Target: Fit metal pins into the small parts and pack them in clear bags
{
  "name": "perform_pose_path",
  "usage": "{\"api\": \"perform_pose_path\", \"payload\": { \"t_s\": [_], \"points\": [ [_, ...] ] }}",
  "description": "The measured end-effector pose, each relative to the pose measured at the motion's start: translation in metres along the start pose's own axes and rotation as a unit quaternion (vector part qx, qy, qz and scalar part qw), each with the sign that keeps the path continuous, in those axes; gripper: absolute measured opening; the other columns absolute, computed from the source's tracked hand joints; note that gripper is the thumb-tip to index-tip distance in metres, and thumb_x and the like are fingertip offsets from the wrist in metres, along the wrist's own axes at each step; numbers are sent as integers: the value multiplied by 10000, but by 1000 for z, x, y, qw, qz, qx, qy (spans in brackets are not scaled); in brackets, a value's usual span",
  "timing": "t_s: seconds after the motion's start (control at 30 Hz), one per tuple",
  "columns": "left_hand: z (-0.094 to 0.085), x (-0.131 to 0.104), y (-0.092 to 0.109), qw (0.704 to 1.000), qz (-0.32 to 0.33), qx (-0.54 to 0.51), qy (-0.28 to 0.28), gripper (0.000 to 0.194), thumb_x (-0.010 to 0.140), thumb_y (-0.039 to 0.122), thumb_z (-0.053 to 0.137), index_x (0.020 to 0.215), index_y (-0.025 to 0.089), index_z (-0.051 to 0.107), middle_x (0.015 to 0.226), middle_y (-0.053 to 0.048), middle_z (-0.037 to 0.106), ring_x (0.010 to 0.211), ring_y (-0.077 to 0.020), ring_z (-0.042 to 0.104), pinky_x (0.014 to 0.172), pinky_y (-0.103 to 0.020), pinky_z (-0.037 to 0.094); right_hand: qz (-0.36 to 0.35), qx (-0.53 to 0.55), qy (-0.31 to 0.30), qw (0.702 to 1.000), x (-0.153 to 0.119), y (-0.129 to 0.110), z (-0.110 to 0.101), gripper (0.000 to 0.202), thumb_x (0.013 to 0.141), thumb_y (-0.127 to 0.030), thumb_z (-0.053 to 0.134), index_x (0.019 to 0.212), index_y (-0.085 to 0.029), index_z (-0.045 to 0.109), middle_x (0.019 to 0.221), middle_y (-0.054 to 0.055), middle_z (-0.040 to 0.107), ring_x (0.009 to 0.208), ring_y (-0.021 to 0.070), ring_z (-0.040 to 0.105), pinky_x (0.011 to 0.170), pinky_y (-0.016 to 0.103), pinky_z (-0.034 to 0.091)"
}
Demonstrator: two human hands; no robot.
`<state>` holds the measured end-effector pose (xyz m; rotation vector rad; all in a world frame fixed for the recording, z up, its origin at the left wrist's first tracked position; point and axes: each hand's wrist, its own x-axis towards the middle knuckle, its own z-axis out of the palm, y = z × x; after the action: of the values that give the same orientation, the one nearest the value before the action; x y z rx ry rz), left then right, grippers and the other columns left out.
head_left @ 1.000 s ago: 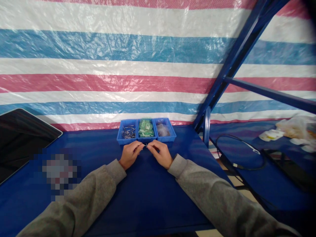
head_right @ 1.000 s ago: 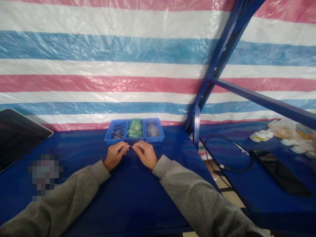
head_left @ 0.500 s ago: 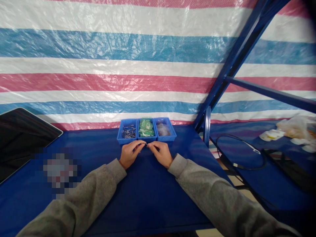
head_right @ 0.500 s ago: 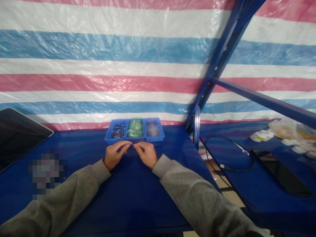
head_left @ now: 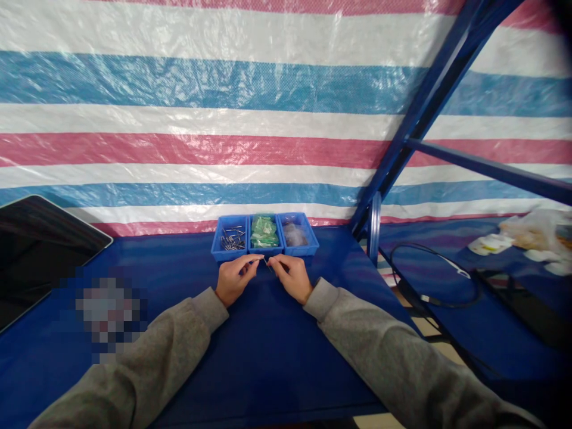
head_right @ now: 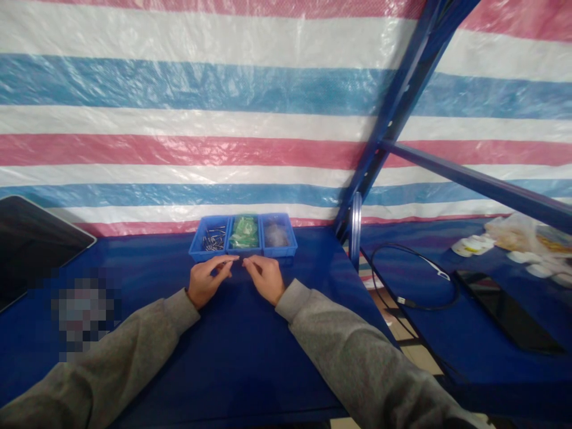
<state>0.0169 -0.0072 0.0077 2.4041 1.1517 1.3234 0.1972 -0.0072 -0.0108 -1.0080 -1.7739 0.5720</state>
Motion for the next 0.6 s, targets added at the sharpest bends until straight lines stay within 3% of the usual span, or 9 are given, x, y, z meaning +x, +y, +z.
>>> {"api": "perform_pose_path", "payload": {
  "t_s": [0.3, 0.6],
  "points": [
    [4, -2, -3, 997, -13, -74, -13, 206, 873, 227, 490, 1037, 159, 593, 1005, -63, 677, 587, -72, 640, 599, -174, 527, 3, 5, -1, 1000, 0, -2, -1, 351, 906, -366, 417, 777, -159, 669, 651, 22, 624, 597, 133, 565, 554, 219, 403],
    [3, 0, -2, 998, -17, -19, -60, 209, 891, 282, 480, 1019, 177, 608, 615, 31, 620, 456, -51, 553, 527, -158, 444, -7, 7, 0, 1000, 0, -2, -1, 348, 908, -358, 416, 766, -159, 663, 648, 15, 621, 585, 125, 554, 567, 218, 397]
  ]
}}
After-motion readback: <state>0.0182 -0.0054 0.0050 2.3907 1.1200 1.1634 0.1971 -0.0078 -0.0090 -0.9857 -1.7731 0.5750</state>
